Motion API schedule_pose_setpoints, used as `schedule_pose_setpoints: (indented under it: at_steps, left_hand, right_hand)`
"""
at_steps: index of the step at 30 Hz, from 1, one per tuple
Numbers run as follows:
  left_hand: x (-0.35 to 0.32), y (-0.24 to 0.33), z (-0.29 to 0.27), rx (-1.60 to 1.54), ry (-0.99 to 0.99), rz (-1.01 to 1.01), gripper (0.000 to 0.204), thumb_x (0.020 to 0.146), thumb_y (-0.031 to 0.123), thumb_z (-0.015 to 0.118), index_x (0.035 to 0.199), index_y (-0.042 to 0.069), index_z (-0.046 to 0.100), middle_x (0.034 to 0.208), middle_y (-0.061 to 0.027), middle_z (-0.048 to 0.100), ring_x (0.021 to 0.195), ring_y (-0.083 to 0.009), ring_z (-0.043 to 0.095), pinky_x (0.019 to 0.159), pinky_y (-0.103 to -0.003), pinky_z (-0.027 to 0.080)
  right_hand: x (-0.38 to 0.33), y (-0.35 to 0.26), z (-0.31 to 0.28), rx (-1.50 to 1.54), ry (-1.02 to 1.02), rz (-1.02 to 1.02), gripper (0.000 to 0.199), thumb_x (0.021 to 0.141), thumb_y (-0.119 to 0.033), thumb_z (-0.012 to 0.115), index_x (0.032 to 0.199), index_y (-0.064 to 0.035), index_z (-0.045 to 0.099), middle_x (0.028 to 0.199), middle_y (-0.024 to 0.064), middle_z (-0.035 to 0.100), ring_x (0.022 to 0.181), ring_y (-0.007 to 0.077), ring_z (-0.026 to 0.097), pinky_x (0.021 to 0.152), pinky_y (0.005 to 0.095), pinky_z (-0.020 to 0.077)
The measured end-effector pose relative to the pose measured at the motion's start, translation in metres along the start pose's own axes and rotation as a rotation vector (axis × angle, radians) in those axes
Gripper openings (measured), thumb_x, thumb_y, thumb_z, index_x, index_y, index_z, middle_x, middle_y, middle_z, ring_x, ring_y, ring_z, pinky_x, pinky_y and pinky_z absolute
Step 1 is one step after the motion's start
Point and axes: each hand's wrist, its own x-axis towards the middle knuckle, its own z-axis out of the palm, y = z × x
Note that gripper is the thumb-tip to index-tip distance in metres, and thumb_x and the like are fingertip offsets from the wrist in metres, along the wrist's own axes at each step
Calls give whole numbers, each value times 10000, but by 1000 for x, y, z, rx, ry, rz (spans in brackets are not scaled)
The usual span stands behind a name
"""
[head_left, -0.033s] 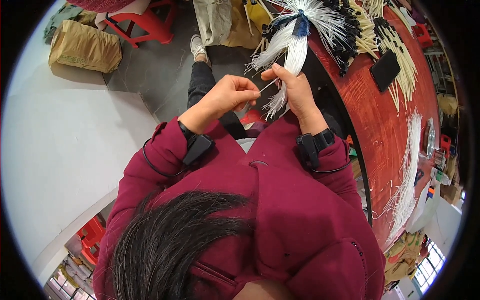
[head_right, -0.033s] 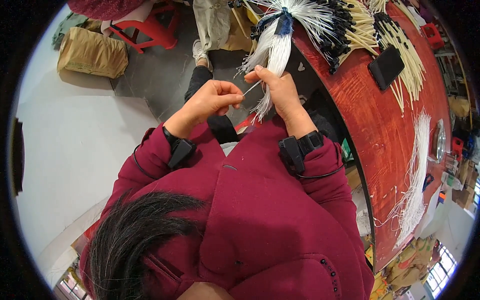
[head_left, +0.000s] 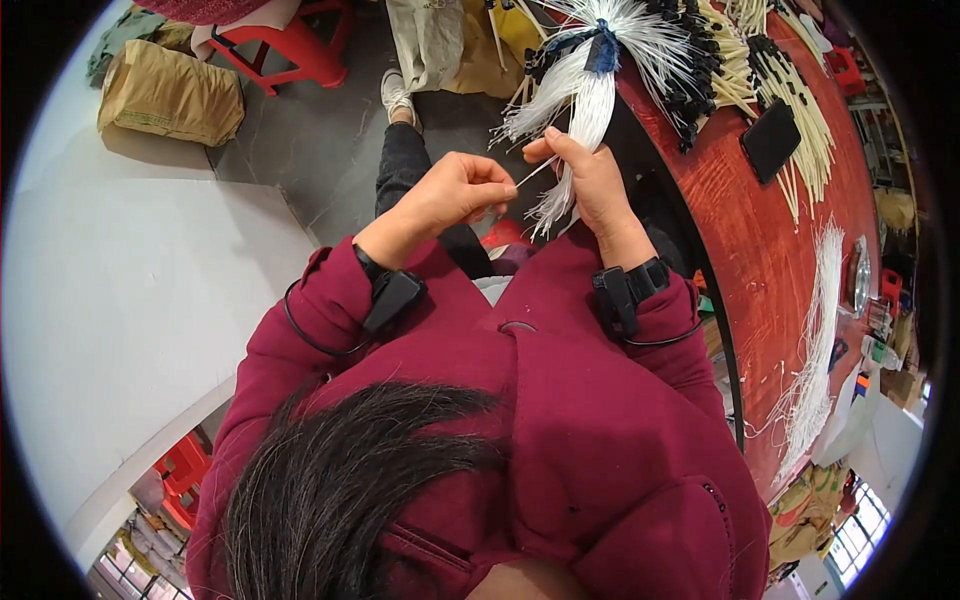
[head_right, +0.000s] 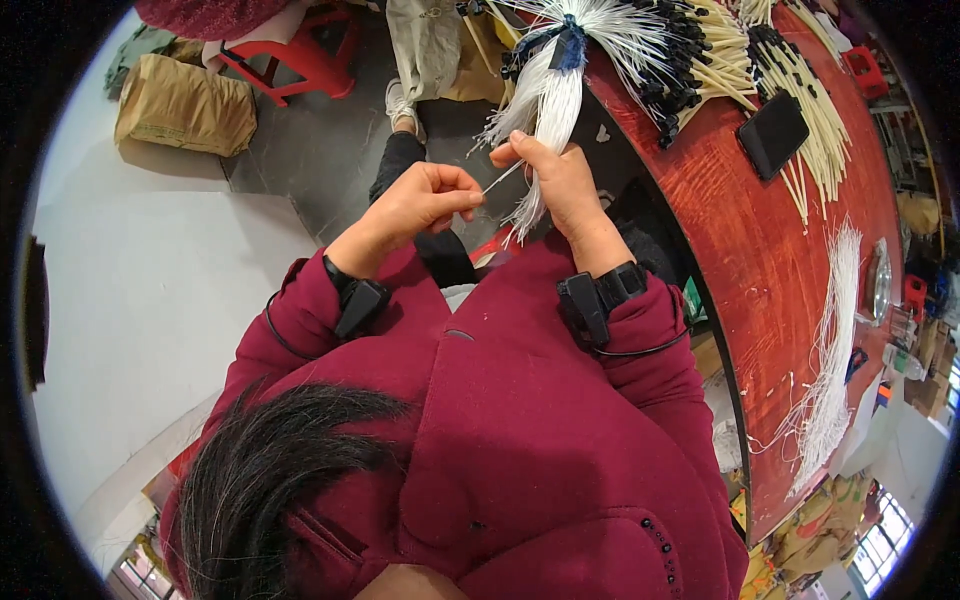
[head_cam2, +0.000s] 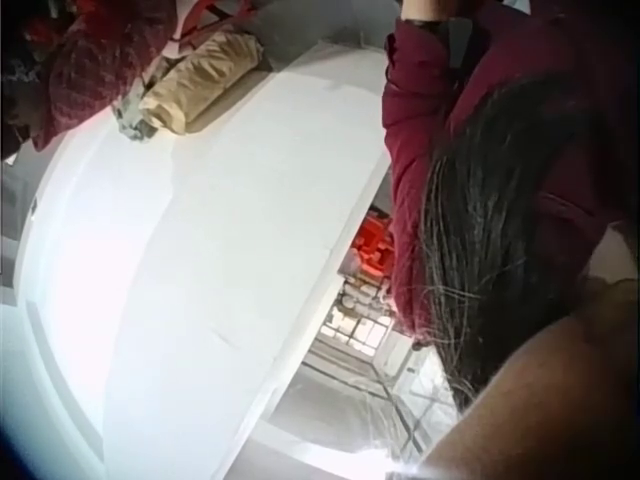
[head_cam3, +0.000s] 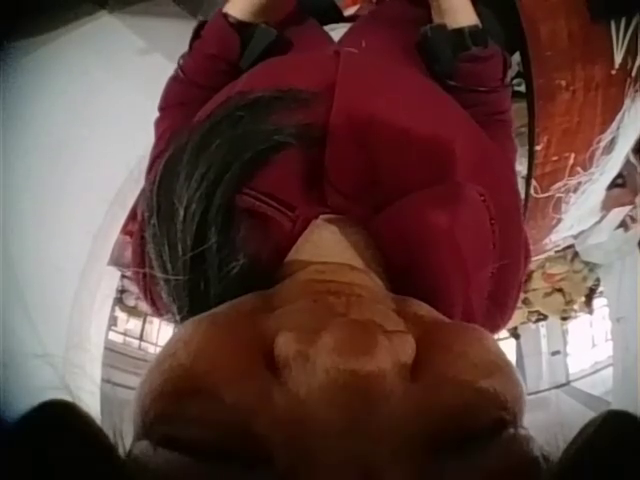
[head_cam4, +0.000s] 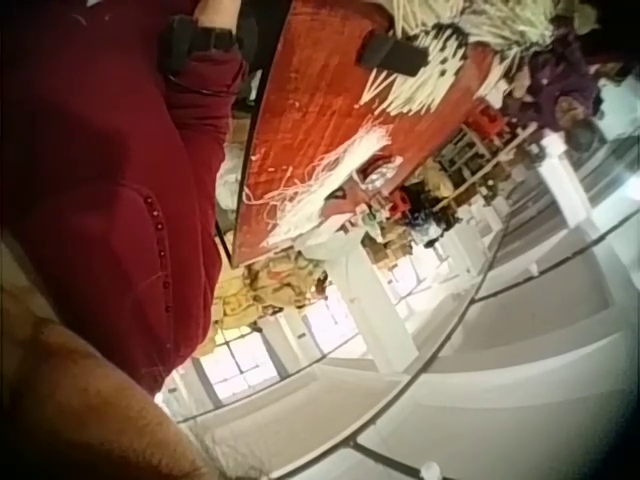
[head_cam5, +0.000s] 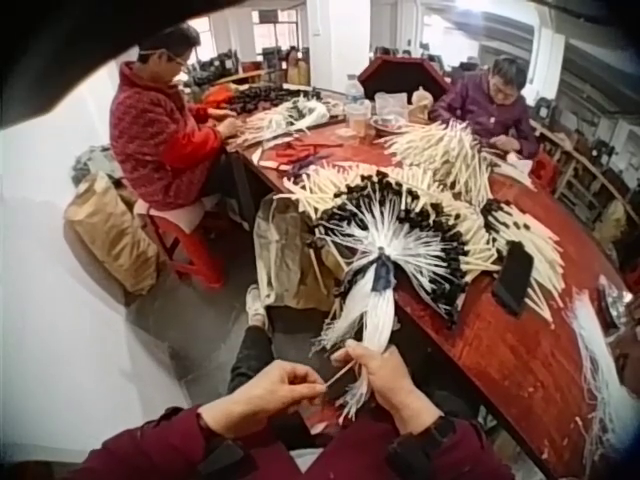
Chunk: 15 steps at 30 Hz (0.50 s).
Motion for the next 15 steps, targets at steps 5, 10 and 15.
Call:
schedule_pose_setpoints:
  at_steps: [5, 10, 15]
  left_hand:
    - [-20, -5, -5, -36, 79, -41, 158, 881, 196, 655, 914, 48, 611, 704, 17, 583, 502, -25, 440, 446, -162, 322]
    - [-30, 9, -2, -291, 5, 110, 157, 906, 195, 627, 938, 42, 612, 750, 10, 587, 514, -26, 444, 459, -164, 336]
    - [-7, 28, 19, -467, 61, 304, 197, 919, 202, 613, 1018, 32, 623, 804, 1, 607, 549, -33, 490, 470, -168, 362]
  right_hand:
    - [-1, 1, -1, -56, 30, -41, 284, 893, -260, 603, 767, -16, 675, 738, 48, 652, 687, 110, 573, 666, 247, 432]
    - [1, 3, -3, -51, 21, -72, 290, 891, -263, 621, 707, -40, 640, 665, 19, 609, 612, 102, 548, 612, 245, 427]
    - [3, 3, -2, -82, -4, -83, 279, 890, -249, 625, 693, -51, 625, 638, 5, 580, 599, 95, 536, 593, 239, 417]
